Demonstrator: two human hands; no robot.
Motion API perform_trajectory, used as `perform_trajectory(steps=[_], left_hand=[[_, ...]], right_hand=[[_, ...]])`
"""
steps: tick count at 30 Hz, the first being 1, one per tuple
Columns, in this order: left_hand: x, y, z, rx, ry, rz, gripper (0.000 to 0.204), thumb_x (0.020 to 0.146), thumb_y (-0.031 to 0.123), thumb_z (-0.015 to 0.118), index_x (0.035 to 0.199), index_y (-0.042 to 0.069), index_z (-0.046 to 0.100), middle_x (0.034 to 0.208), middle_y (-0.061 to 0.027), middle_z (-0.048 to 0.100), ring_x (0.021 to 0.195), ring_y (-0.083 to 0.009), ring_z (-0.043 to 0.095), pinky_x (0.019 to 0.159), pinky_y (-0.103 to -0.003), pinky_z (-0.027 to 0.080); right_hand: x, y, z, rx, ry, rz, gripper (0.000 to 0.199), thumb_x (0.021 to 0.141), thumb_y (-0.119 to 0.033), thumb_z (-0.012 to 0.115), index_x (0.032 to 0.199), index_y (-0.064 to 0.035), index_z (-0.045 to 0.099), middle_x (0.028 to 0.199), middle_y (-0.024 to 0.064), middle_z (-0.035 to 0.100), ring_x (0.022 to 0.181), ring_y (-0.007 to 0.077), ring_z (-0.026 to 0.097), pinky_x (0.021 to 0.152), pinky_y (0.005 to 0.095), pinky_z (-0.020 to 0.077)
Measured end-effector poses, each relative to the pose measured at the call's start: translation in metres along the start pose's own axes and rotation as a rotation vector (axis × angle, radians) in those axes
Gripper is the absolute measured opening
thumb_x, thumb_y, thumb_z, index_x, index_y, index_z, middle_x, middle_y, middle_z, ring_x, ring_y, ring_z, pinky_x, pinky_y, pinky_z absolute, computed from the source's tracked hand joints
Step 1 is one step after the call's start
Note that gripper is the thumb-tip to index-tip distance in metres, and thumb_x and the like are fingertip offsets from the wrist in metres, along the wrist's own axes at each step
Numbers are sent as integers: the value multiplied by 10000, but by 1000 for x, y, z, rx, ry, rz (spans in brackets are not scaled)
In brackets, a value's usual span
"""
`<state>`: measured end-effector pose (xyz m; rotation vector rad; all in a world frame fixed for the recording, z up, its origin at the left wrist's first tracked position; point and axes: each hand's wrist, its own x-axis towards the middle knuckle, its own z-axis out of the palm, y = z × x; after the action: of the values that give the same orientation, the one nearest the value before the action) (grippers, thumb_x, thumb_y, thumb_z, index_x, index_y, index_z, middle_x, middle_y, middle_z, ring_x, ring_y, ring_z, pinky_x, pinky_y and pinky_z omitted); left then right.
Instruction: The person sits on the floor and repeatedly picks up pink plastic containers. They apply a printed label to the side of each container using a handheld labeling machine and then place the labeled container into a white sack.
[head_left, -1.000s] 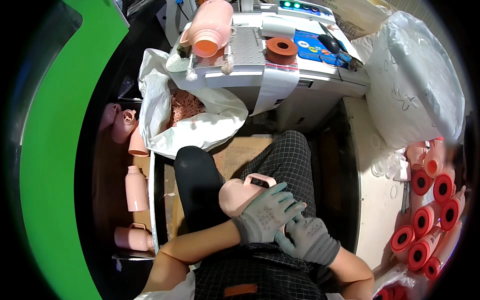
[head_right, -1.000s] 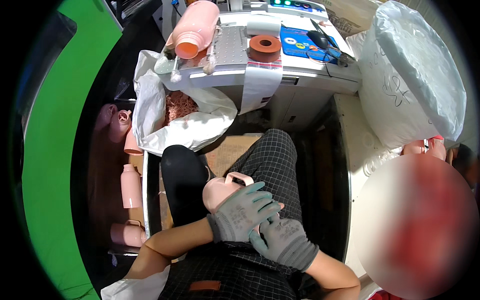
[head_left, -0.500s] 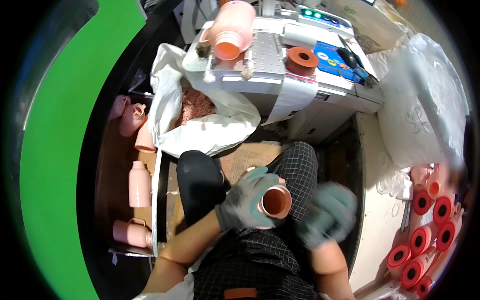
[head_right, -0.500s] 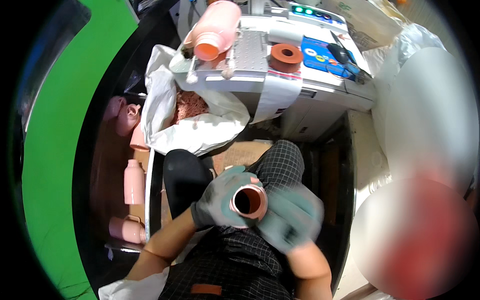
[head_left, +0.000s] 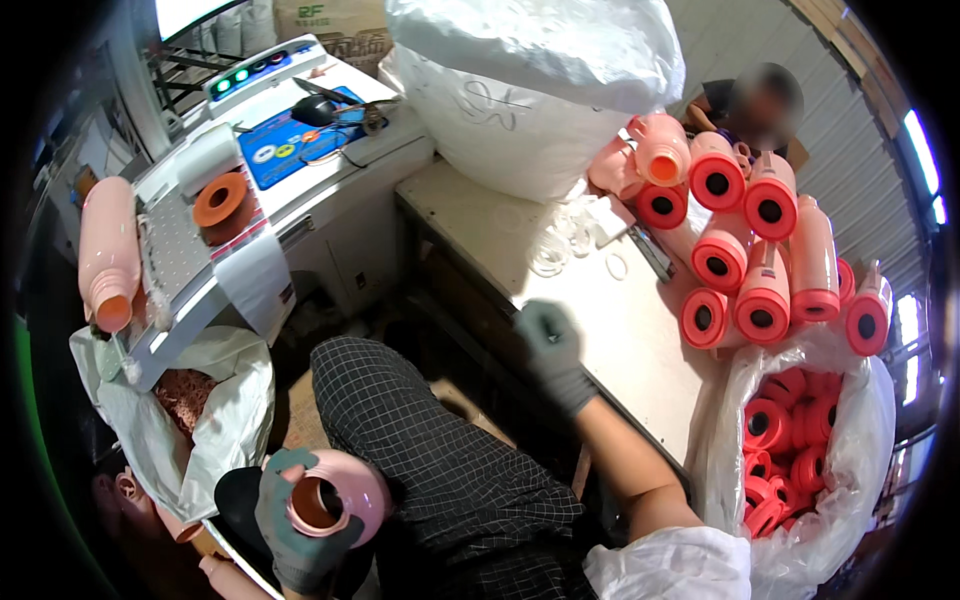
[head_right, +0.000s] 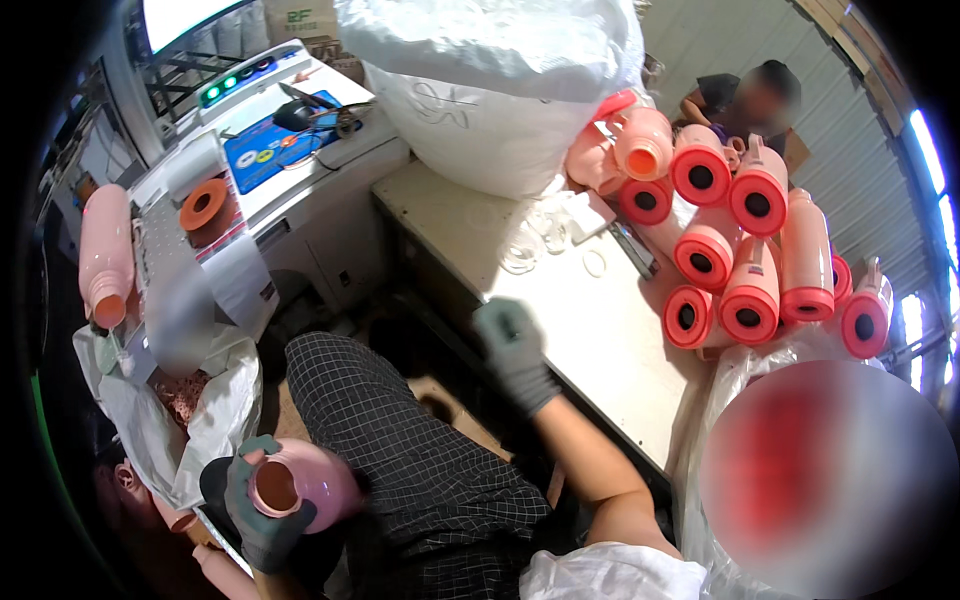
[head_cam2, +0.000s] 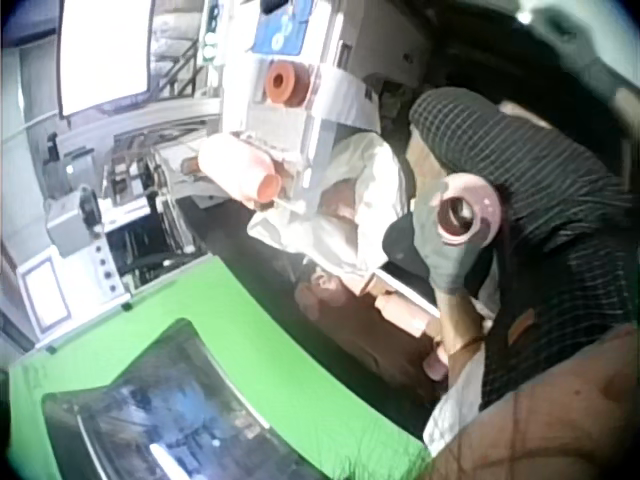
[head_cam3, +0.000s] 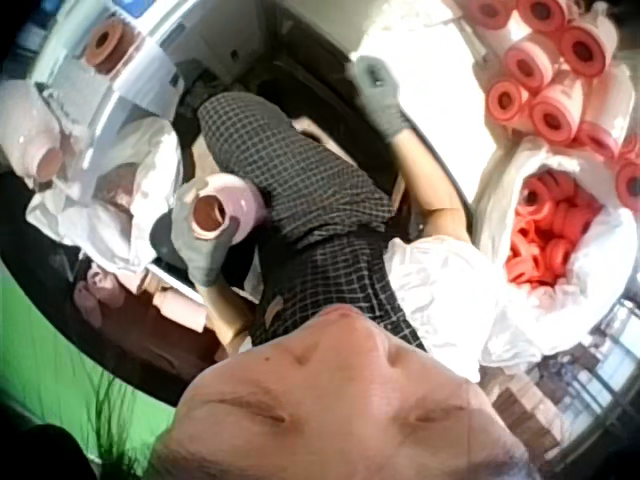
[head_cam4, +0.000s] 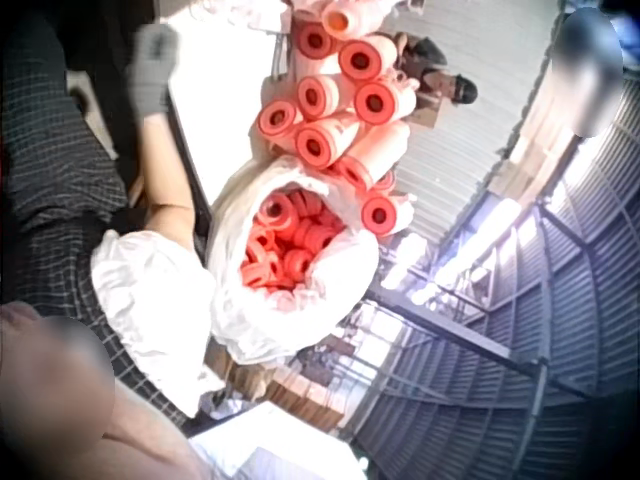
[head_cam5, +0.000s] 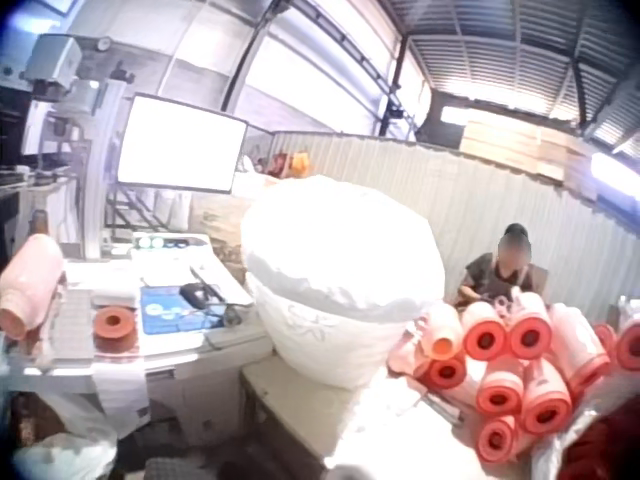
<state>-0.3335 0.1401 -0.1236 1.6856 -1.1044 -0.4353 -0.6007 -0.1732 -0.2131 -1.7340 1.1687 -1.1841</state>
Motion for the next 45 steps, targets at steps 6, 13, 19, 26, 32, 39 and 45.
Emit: perform_trajectory(steps=[6,13,19,26,32,39,45], left_hand=[[21,-18,8,189,-39,110,813,502,140,802,1277,39,577,1208,-104,590,1154,-285,585,1031,-416,466],[16,-7,29,340,135,288,1145,656,340,991,1528,-14,340,1339,-200,488,1192,-330,553,985,-470,500],[16,8,21,509,137,496,872,707,269,909,1467,129,505,1244,-110,597,1051,-328,655,901,-449,559],[4,6,0,486,186,392,397,667,317,915,894,99,671,1084,-49,633,973,-306,643,831,-439,541],[-4,-3,-9,568,52,355,415,624,355,890,796,101,610,981,-55,591,938,-323,575,838,-521,484],[-20,4,-20,809,0,368,325,716,378,792,975,189,735,1035,19,637,997,-267,552,997,-509,417],[5,32,-21,945,23,256,314,763,274,766,1034,118,744,979,-62,625,990,-288,564,954,-492,461]], right_hand=[[120,123,-129,-1041,138,30,264,968,-247,554,1121,-55,649,1113,224,671,976,401,680,886,457,545],[90,95,-68,-14,173,-3,137,1016,-123,658,1077,-14,712,1014,28,702,859,128,600,799,273,510],[-25,-164,87,120,-905,-552,147,842,-152,776,963,-83,730,997,97,684,908,262,668,813,380,547],[-59,-194,119,113,-872,-1088,356,837,-334,782,1027,-44,700,1124,105,660,1042,299,666,965,483,535],[-66,-196,113,-73,-1079,-1059,395,816,-407,797,1016,-86,683,1132,78,630,958,252,582,870,429,479],[-79,-181,123,-7,-986,-1057,330,759,-342,813,856,-100,610,923,75,569,798,266,542,703,405,436],[-78,-175,125,-15,-987,-1086,280,812,-319,783,950,-109,660,1029,78,608,873,251,581,718,394,463]])
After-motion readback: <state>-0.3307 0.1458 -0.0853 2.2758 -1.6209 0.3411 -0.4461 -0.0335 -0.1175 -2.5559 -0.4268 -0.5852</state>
